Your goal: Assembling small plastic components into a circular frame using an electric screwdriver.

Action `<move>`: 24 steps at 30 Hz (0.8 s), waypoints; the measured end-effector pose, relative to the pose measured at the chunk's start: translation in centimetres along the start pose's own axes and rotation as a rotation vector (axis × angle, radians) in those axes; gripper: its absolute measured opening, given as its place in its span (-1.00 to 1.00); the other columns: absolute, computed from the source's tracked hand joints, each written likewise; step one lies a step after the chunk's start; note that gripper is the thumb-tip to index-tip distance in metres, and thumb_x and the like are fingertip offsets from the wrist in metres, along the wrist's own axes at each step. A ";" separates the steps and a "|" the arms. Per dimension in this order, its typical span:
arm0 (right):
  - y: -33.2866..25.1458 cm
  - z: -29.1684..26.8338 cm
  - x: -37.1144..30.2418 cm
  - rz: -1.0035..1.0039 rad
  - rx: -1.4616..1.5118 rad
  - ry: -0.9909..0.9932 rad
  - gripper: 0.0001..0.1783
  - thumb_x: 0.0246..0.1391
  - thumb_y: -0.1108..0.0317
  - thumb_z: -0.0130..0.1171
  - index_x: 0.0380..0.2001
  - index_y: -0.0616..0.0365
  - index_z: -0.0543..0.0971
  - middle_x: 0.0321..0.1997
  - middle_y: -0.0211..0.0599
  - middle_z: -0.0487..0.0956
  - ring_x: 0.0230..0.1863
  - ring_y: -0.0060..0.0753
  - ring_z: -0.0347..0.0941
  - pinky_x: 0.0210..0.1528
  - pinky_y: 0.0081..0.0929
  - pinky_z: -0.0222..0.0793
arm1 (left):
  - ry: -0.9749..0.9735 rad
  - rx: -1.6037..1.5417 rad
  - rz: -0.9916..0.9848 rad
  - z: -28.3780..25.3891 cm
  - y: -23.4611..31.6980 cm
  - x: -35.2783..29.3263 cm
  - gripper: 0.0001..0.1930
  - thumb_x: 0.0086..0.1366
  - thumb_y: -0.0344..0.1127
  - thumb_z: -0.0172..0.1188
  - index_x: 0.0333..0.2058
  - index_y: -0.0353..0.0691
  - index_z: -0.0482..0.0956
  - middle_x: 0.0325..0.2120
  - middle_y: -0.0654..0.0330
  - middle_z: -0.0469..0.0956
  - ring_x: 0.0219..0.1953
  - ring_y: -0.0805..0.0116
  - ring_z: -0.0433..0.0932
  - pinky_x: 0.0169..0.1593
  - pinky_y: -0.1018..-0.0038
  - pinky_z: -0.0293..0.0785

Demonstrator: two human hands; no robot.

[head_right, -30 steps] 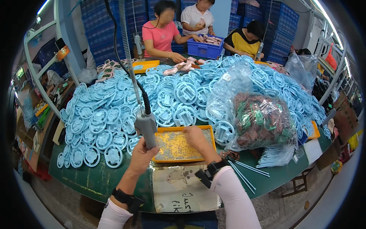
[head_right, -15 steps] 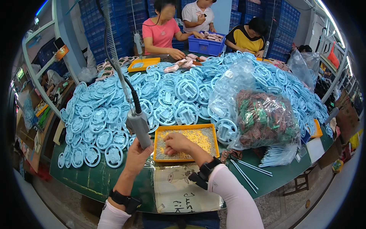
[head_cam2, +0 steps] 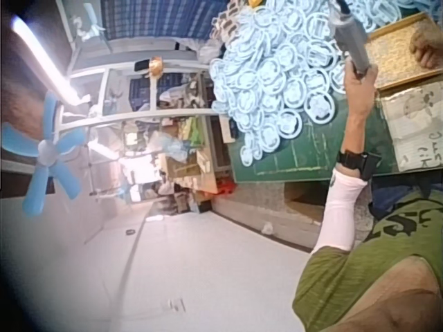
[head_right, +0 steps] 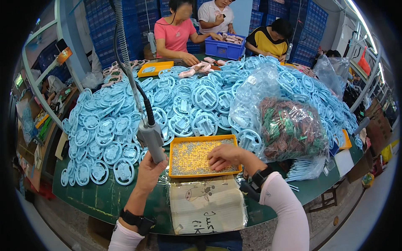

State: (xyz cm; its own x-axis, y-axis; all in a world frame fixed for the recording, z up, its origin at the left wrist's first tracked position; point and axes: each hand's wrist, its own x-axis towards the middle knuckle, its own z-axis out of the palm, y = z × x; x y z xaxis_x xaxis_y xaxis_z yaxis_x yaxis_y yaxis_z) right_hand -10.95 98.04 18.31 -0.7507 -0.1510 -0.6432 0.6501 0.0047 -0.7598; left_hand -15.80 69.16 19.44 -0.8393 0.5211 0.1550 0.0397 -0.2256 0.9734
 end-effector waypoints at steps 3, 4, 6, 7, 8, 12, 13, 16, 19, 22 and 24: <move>0.2 0.3 -0.1 -0.004 0.024 0.024 -0.70 0.18 0.36 -0.07 -0.11 0.33 0.45 -0.20 -0.09 0.55 -0.21 -0.26 0.56 -0.20 -0.47 0.56 | -0.014 -0.017 0.023 -0.5 -0.3 0.0 -0.72 0.20 -0.40 0.21 -0.14 -0.27 0.37 -0.33 0.36 0.37 -0.25 0.60 0.34 -0.11 0.59 0.30; 0.1 1.1 0.3 -0.005 0.022 0.025 -0.70 0.18 0.36 -0.07 -0.11 0.33 0.45 -0.20 -0.09 0.55 -0.21 -0.26 0.56 -0.20 -0.47 0.56 | -0.014 -0.017 0.026 -0.5 -0.4 0.0 -0.72 0.20 -0.40 0.21 -0.14 -0.27 0.37 -0.33 0.36 0.37 -0.25 0.60 0.34 -0.11 0.59 0.30; -0.6 4.2 2.4 -0.041 0.057 -0.131 -0.69 0.18 0.37 -0.08 -0.07 0.34 0.41 -0.19 -0.05 0.54 -0.23 -0.24 0.57 -0.20 -0.44 0.56 | -0.015 -0.005 0.012 -0.4 -0.3 0.1 -0.70 0.21 -0.40 0.21 -0.12 -0.28 0.36 -0.31 0.36 0.38 -0.24 0.60 0.35 -0.10 0.59 0.31; -1.0 5.7 3.9 -0.044 0.056 -0.140 -0.69 0.18 0.37 -0.08 -0.07 0.34 0.41 -0.19 -0.05 0.54 -0.23 -0.24 0.57 -0.20 -0.44 0.56 | -0.009 0.003 0.012 -0.5 -0.2 0.0 -0.70 0.21 -0.40 0.21 -0.12 -0.28 0.36 -0.31 0.36 0.38 -0.24 0.60 0.35 -0.10 0.59 0.31; -1.4 6.8 5.1 -0.070 0.116 -0.142 -0.67 0.18 0.38 -0.09 -0.04 0.36 0.38 -0.18 -0.02 0.53 -0.22 -0.24 0.56 -0.19 -0.44 0.56 | -0.011 0.002 0.017 -0.3 0.0 0.0 -0.70 0.20 -0.40 0.21 -0.12 -0.28 0.36 -0.30 0.35 0.38 -0.23 0.59 0.35 -0.10 0.58 0.31; -2.2 6.4 8.0 -0.217 0.313 -0.018 -0.65 0.17 0.42 -0.10 -0.02 0.42 0.34 -0.15 0.03 0.52 -0.21 -0.19 0.54 -0.21 -0.39 0.54 | -0.002 0.013 0.031 0.1 0.7 -0.4 -0.69 0.20 -0.41 0.21 -0.11 -0.28 0.36 -0.27 0.34 0.40 -0.21 0.58 0.37 -0.08 0.58 0.31; -2.6 6.2 7.4 -0.223 0.333 0.068 -0.66 0.18 0.42 -0.12 -0.05 0.44 0.37 -0.16 0.04 0.51 -0.19 -0.16 0.53 -0.21 -0.41 0.53 | 0.001 0.017 0.029 -0.1 0.7 -0.5 -0.69 0.20 -0.41 0.21 -0.11 -0.28 0.36 -0.27 0.34 0.40 -0.21 0.58 0.37 -0.08 0.58 0.31; -1.3 3.2 6.3 -0.239 0.302 0.159 -0.65 0.17 0.44 -0.10 -0.02 0.44 0.34 -0.16 0.08 0.51 -0.20 -0.17 0.54 -0.19 -0.42 0.55 | 0.023 0.005 0.010 -0.6 0.5 -0.7 -0.70 0.20 -0.41 0.21 -0.12 -0.28 0.37 -0.28 0.34 0.41 -0.20 0.58 0.37 -0.08 0.58 0.31; 0.0 -0.1 3.7 -0.252 0.251 0.263 -0.71 0.18 0.43 -0.11 -0.12 0.44 0.39 -0.18 0.10 0.51 -0.25 -0.19 0.56 -0.27 -0.44 0.57 | 0.015 0.008 0.020 -1.1 0.1 -0.4 -0.74 0.20 -0.41 0.21 -0.18 -0.27 0.37 -0.33 0.35 0.42 -0.22 0.59 0.37 -0.07 0.58 0.30; 1.5 -2.9 1.9 -0.127 0.071 0.463 -0.78 0.14 0.42 -0.09 -0.31 0.42 0.44 -0.32 0.03 0.54 -0.37 -0.22 0.58 -0.41 -0.45 0.57 | 0.021 -0.036 -0.012 -0.4 0.7 -0.3 -0.75 0.19 -0.42 0.21 -0.18 -0.26 0.38 -0.33 0.35 0.42 -0.23 0.60 0.37 -0.08 0.58 0.30; 4.8 -5.6 3.6 -0.310 -0.889 0.274 -0.79 0.09 0.41 -0.08 -0.48 0.36 0.44 -0.47 -0.08 0.54 -0.48 -0.25 0.58 -0.52 -0.47 0.55 | -0.004 -0.024 -0.009 -0.2 0.0 0.1 -0.74 0.19 -0.43 0.21 -0.17 -0.27 0.37 -0.33 0.34 0.42 -0.23 0.60 0.38 -0.09 0.58 0.31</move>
State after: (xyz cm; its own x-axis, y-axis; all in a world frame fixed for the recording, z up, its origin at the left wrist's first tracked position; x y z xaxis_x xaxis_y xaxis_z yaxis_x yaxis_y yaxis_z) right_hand -11.18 103.07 11.80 -0.9474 -0.0371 -0.3178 0.1782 0.7637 -0.6205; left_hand -15.97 69.03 19.39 -0.8374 0.5265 0.1472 0.0192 -0.2408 0.9704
